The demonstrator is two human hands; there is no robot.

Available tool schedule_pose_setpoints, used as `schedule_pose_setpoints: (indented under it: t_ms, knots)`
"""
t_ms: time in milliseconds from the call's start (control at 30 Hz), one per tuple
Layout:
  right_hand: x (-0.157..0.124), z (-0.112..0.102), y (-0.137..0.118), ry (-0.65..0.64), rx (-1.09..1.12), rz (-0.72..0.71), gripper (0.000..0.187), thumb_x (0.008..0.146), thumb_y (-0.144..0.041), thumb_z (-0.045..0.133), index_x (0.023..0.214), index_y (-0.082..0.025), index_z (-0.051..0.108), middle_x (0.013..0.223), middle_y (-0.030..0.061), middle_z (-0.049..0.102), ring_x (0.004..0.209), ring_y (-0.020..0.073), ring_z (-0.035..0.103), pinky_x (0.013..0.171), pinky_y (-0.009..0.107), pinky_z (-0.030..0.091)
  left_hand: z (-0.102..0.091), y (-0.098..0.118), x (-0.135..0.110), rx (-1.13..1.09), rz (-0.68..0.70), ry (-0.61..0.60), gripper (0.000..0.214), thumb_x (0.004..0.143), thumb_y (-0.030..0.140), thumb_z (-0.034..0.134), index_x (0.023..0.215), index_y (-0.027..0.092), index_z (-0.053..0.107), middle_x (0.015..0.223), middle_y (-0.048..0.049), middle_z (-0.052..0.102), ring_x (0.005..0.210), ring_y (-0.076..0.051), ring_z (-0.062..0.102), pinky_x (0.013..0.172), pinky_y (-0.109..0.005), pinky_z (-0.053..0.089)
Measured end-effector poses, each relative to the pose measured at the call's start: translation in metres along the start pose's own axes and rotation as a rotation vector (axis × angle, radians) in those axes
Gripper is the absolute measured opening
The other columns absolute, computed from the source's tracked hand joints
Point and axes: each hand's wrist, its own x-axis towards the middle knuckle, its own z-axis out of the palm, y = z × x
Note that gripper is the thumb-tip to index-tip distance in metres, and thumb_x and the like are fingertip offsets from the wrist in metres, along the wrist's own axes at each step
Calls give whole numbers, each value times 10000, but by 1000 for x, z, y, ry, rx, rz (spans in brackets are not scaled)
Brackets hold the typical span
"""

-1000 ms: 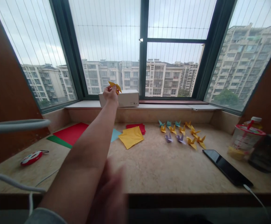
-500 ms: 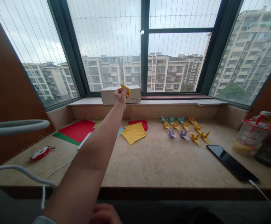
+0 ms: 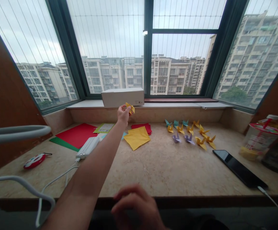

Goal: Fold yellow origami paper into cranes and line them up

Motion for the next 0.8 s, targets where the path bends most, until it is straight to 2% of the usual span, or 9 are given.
schedule_pose_setpoints:
  t_ms: [67,133,200,333,433,533,600,700,800]
  knots:
    - [34,-31,21,121,-265,-125,187,886,-191,548,998,-282,666,1002,71,663,934,218,649,838,368,550,-4,-7,-24,9,-30,-96,514,695,196,741,1147,172,496,617,63,590,469,-93,565,490,-195,425]
    - [69,-66,42,167,-484,-235,205,905,-166,504,1017,-258,648,1021,77,646,982,224,628,884,395,529,-11,-12,-48,30,-55,-290,642,693,247,749,1256,211,442,589,88,565,460,-89,553,467,-169,376]
    - [97,-101,62,168,-676,-304,228,919,-150,477,1067,-237,626,1065,94,622,1030,231,604,935,424,499,-18,-17,-70,28,-74,-413,668,714,290,738,1298,233,421,578,89,559,485,-90,562,480,-163,371]
    - [132,-149,94,-40,-962,-334,290,926,-166,513,1204,-227,569,1117,117,594,1033,243,597,893,418,517,-28,-31,-98,23,-126,-482,654,758,297,709,1337,251,407,572,93,538,489,-80,541,503,-168,377]
    - [142,-163,111,-204,-1083,-397,377,912,-230,583,1284,-257,524,1165,116,585,1048,252,596,897,436,517,-33,-45,-109,44,-167,-522,619,759,319,717,1310,234,447,590,85,526,520,-94,557,545,-198,416]
    - [143,-166,125,-277,-1097,-460,407,908,-263,604,1304,-282,513,1226,115,571,1095,248,591,919,443,511,-36,-56,-117,68,-234,-564,528,734,371,740,1184,175,545,614,61,534,539,-101,552,564,-224,436]
    - [141,-167,132,-283,-1055,-489,415,918,-259,593,1321,-283,500,1232,112,578,1111,240,595,921,433,514,-38,-58,-122,63,-251,-562,554,731,394,744,1194,164,547,620,57,532,542,-99,539,559,-224,431]
    - [136,-168,138,-257,-986,-512,447,924,-241,581,1355,-300,480,1228,107,585,1111,235,600,914,424,520,-40,-53,-129,32,-220,-554,692,747,415,736,1347,226,449,624,64,533,543,-100,527,560,-224,430]
    - [131,-171,139,-216,-938,-513,445,923,-236,582,1355,-303,497,1214,106,596,1067,228,613,894,415,522,-38,-46,-138,35,-183,-547,551,771,456,707,1254,245,546,652,35,566,567,-108,536,552,-223,438]
